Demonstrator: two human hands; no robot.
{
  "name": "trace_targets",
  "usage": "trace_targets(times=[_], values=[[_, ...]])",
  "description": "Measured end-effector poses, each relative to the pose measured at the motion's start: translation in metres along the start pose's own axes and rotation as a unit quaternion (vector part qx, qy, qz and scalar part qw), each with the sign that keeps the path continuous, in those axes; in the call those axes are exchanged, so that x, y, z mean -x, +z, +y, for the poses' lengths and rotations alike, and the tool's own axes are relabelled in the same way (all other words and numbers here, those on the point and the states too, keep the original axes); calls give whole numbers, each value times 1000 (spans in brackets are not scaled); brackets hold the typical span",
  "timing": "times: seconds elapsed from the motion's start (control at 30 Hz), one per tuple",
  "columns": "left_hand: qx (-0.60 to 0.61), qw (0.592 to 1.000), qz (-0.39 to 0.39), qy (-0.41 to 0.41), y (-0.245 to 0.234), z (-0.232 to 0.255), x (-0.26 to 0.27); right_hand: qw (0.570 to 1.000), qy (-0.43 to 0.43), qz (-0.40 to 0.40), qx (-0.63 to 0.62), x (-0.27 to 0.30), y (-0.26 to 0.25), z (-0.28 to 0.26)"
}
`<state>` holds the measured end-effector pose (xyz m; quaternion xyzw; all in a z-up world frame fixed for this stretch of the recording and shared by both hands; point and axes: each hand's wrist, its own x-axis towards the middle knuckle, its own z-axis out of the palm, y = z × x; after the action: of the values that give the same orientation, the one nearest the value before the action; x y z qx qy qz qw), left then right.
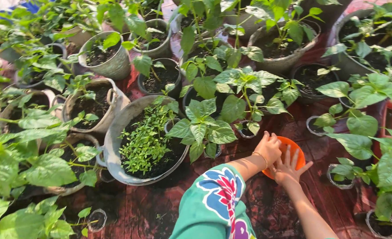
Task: Tending to various potted plants, including weeding and moving soil.
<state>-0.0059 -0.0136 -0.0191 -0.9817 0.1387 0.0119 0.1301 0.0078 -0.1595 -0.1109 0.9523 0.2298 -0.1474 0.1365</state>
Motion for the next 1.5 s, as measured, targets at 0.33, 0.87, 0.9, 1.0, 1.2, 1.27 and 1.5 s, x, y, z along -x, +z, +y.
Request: trace_targets(times=[0.33, 0.87, 0.9, 1.0, 1.2, 1.27, 1.5], values=[[-13, 1000, -6, -17, -18, -20, 14, 976, -102, 183, -66, -5, -6, -13], [1, 989, 122, -83, 13, -4, -14, 927, 11, 201, -317, 21, -118, 3], [1, 989, 123, -83, 7, -7, -12, 927, 10, 201, -317, 32, -133, -1], [27, 993, 84, -77, -9, -14, -6, 914, 25, 268, -304, 35, -129, 0], [2, 996, 49, -73, -31, -18, 4, 909, -35, 190, -370, 25, -94, 13], [-1, 999, 16, -42, -44, -20, 11, 884, -82, 299, -350, 41, -124, 8], [18, 983, 177, -55, 2, -5, 24, 875, -4, 135, -465, 11, -118, 14]])
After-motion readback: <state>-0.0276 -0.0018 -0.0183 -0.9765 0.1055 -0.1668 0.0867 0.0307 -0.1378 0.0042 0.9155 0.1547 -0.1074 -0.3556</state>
